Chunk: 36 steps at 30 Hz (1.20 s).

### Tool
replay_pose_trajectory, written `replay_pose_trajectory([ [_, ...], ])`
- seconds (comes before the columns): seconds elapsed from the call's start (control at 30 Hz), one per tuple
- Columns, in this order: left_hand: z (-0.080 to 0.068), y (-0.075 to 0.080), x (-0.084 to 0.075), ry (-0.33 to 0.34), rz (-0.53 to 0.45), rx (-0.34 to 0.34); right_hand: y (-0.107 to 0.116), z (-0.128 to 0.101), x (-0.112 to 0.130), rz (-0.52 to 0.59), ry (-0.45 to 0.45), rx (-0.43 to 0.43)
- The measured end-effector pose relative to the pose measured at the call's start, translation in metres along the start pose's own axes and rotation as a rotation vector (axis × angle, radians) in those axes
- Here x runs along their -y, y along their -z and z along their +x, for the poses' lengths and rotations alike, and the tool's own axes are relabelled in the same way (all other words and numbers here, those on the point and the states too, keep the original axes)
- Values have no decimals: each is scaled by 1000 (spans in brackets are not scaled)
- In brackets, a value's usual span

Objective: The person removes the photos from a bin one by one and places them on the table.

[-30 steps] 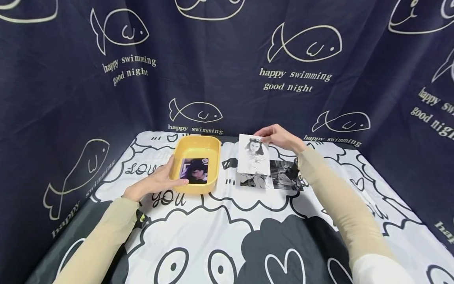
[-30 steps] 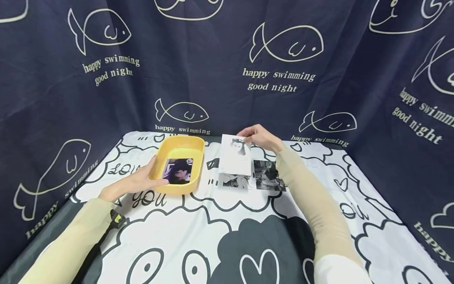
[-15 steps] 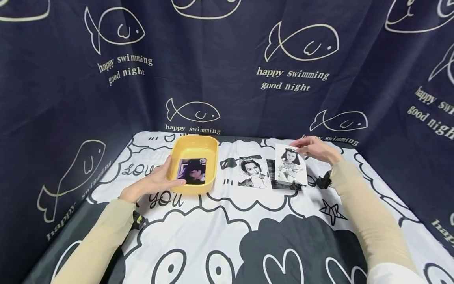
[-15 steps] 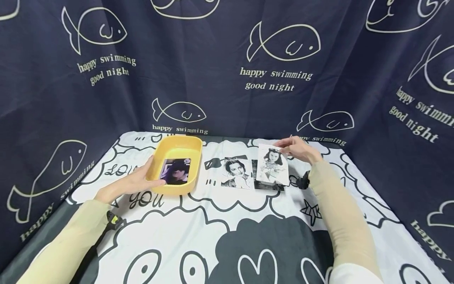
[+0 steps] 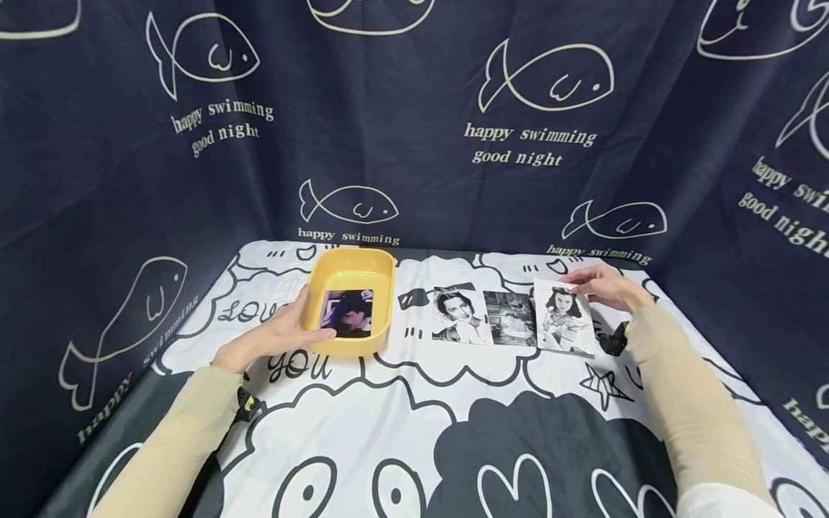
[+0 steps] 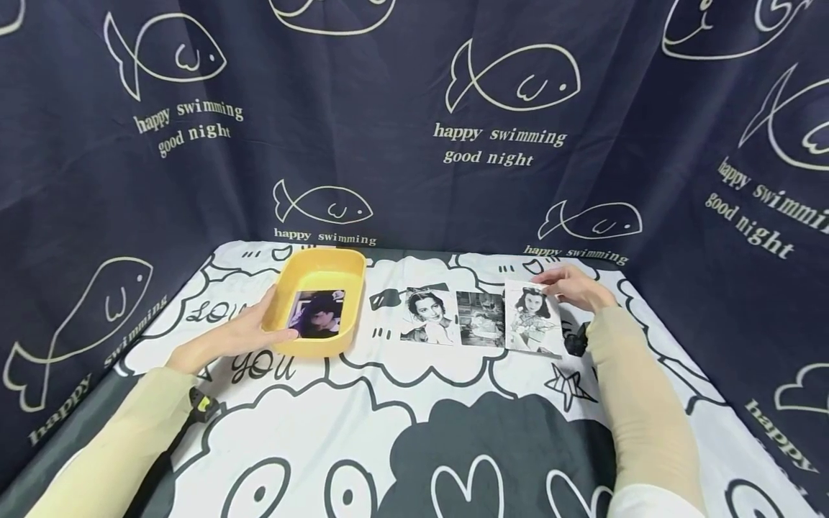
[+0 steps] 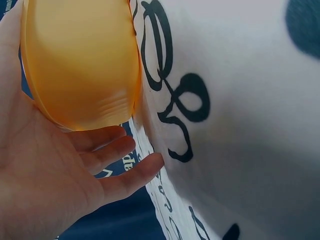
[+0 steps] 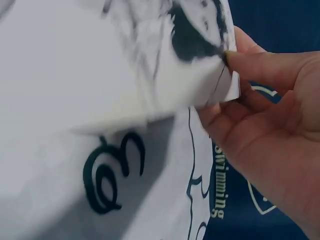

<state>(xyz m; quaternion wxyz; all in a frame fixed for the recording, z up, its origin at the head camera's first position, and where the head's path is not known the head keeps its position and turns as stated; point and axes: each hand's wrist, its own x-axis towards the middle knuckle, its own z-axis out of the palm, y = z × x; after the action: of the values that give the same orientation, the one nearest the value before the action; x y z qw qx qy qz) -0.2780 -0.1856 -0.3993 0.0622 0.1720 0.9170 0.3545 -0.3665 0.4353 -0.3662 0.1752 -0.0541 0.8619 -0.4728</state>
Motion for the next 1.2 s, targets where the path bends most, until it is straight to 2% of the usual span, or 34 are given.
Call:
replay_pose_trajectory([
  [0.13,1,0,2,-4,11,3,1,-1,-7,-78,-34,-19],
  [0.23,3,0,3,-5,8,9,-1,0,-12,-116,-20,-59],
  [0.37,3,0,4,-3,3,17,-6,3,-18,-143,116,-103],
  [0.47,3,0,4,4,4,20,-11,5,-19,-193,161,-147],
  [0.53,3,0,3,7,5,21,-16,6,-16,-251,150,-178],
  [0.6,3,0,3,4,10,22,-20,6,-12,-306,99,-216],
  [0.7,2,0,3,6,17,21,-25,8,-8,-374,82,-238],
  [1.0,1,0,3,-3,23,7,-27,19,-17,-482,51,-315],
  [1.2,2,-1,2,17,24,13,-35,19,-20,-546,15,-374],
])
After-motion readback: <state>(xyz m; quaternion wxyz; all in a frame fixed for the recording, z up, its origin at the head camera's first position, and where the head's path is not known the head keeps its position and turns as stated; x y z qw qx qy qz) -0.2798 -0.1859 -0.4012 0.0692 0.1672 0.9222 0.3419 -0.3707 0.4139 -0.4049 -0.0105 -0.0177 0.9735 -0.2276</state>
